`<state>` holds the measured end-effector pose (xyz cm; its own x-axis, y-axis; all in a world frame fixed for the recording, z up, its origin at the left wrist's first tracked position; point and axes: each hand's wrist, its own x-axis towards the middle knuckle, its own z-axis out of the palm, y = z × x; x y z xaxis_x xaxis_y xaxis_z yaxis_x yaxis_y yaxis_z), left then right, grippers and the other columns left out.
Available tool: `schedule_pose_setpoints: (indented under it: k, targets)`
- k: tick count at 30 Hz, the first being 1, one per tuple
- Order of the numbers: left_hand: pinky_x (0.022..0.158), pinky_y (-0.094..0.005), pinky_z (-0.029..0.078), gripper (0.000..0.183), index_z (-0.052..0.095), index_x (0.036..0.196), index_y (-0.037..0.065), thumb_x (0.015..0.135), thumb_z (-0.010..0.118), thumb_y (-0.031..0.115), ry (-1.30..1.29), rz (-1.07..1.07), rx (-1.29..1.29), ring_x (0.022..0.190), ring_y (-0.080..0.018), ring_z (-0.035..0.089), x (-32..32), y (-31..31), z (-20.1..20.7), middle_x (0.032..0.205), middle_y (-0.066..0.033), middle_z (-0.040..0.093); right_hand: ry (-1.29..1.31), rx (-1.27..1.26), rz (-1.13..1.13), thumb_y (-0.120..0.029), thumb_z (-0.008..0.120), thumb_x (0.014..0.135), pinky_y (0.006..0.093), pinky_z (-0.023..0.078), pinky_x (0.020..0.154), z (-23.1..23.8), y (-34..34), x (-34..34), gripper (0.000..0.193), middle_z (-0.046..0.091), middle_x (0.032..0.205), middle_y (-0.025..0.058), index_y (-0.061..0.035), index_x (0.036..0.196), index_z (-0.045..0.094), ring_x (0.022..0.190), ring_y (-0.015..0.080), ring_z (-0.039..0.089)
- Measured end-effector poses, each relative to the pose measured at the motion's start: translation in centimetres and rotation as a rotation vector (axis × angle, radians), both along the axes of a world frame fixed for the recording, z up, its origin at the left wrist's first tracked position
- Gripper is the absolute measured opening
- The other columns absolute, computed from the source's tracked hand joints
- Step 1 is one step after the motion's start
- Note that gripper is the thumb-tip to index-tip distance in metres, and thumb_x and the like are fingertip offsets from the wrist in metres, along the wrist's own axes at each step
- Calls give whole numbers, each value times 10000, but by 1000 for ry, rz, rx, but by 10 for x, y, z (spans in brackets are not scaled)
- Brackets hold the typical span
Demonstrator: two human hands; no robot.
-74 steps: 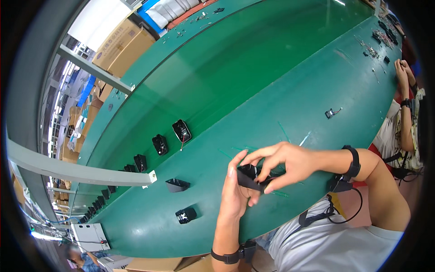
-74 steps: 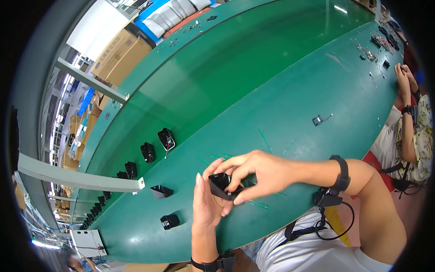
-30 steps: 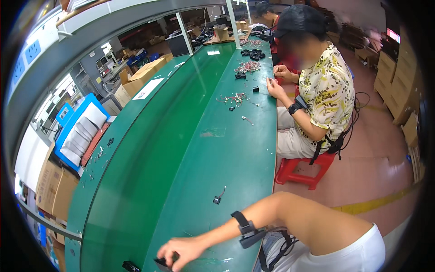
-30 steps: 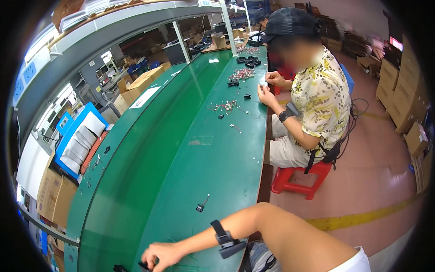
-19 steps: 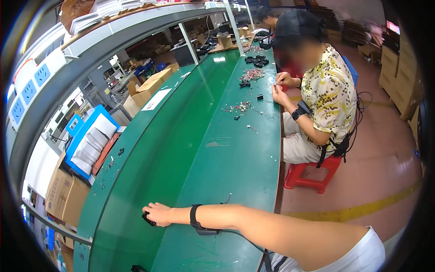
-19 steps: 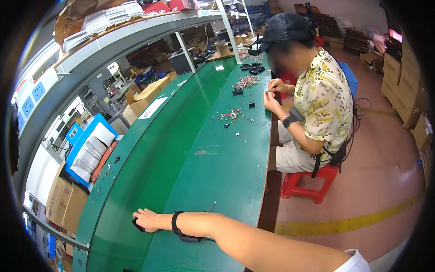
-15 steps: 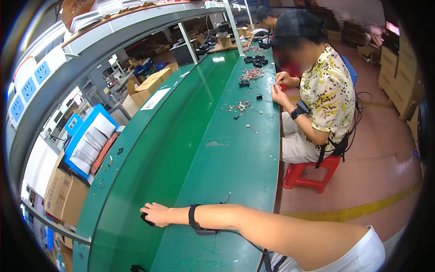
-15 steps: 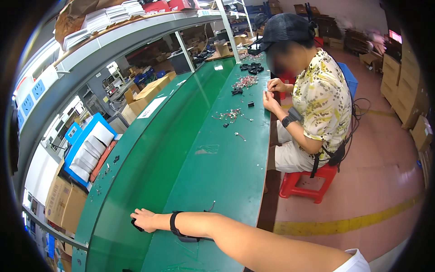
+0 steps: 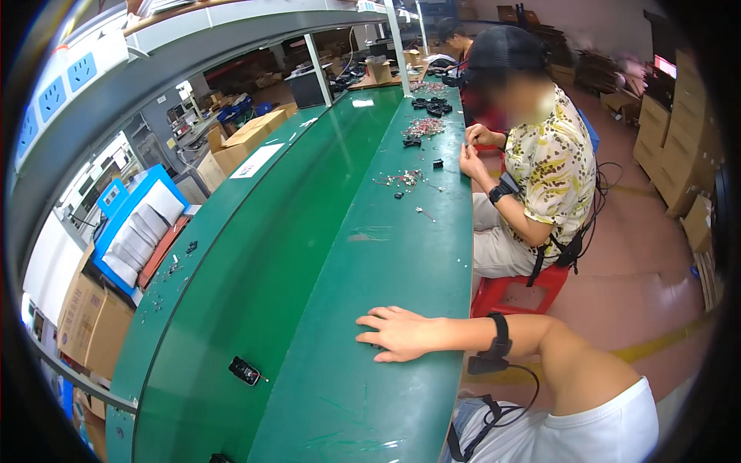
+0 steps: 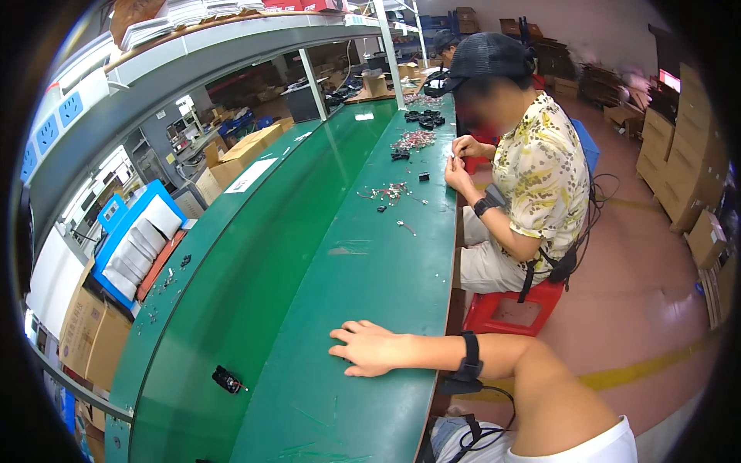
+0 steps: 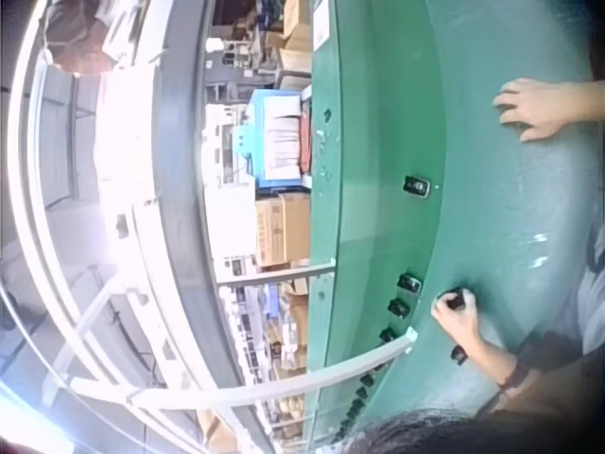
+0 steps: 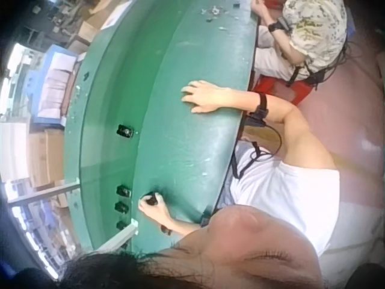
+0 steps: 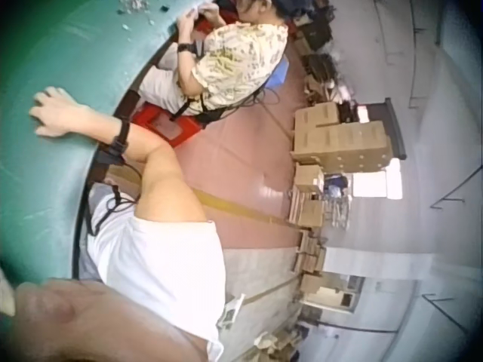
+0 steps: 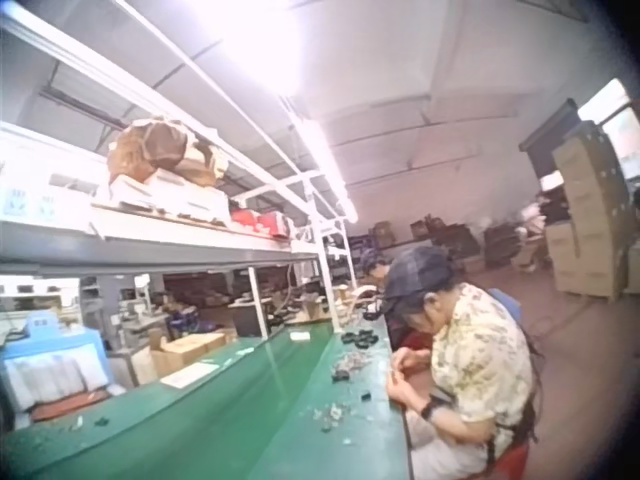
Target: The person assembles small black electronic housings on a green workbench. They pick up housings, insert small components, and place the assembled units in a line. The person also reaches into a cardboard box to retrieve additional housings.
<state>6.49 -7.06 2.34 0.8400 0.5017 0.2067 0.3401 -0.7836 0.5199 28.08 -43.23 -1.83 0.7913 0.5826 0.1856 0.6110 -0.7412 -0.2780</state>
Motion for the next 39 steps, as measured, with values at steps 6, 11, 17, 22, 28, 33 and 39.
schedule_pose_setpoints:
  k: [6, 11, 17, 22, 28, 33, 39]
  targets:
    - [828, -426, 487, 312, 577, 979, 4, 761, 767, 122, -132, -134, 3, 961, -349, 552, 6, -5, -9, 1154, -208, 508, 79, 138, -80, -220, 668, 880, 398, 507, 893, -12, -5, -16, 344, 533, 1319, 95, -109, 1204, 635, 1178, 321, 525]
    - [842, -405, 495, 337, 584, 1023, -1, 769, 774, 113, -171, -213, -4, 976, -336, 555, 10, -10, -13, 1153, -199, 520, 182, 308, 98, -198, 593, 930, 422, 535, 801, 3, 17, -4, 277, 657, 1109, 129, -54, 1164, 626, 971, 328, 643]
    - [933, -428, 463, 408, 583, 1084, 8, 738, 781, 90, -138, -309, -120, 1062, -365, 541, 20, -35, -11, 1167, -205, 529, 349, 515, 420, -209, 550, 933, 449, 526, 713, 16, 102, 0, 255, 701, 901, 157, -22, 1068, 659, 814, 344, 669]
    - [1022, -470, 406, 522, 553, 1239, 12, 766, 740, 128, -152, -410, -39, 1160, -419, 502, 25, -43, -14, 1271, -246, 493, 454, 584, 586, -246, 595, 867, 452, 475, 560, 18, 161, -31, 273, 648, 645, 168, -14, 782, 712, 587, 356, 618]
    - [1011, -463, 425, 480, 573, 1238, 5, 820, 730, 184, -109, -401, 7, 1178, -435, 502, 25, -49, -25, 1336, -273, 450, 804, 726, 604, -301, 572, 953, 346, 509, 545, -1, 179, -54, 391, 697, 653, 88, 1, 746, 709, 559, 187, 656]
    - [860, -394, 527, 359, 641, 1177, 22, 830, 702, 93, -302, -464, 125, 1041, -318, 628, 34, -38, -45, 1224, -212, 595, 873, 705, 563, -365, 540, 986, 337, 482, 531, -20, 180, -61, 444, 677, 636, 87, -14, 771, 708, 569, 138, 622]
    - [962, -442, 465, 285, 679, 1050, 11, 792, 740, 115, -294, -418, -150, 1186, -368, 560, 33, -28, -37, 1338, -238, 515, 1263, 637, 421, -382, 522, 1014, 259, 360, 486, 10, 176, -58, 501, 568, 569, 7, -41, 686, 687, 511, 68, 471]
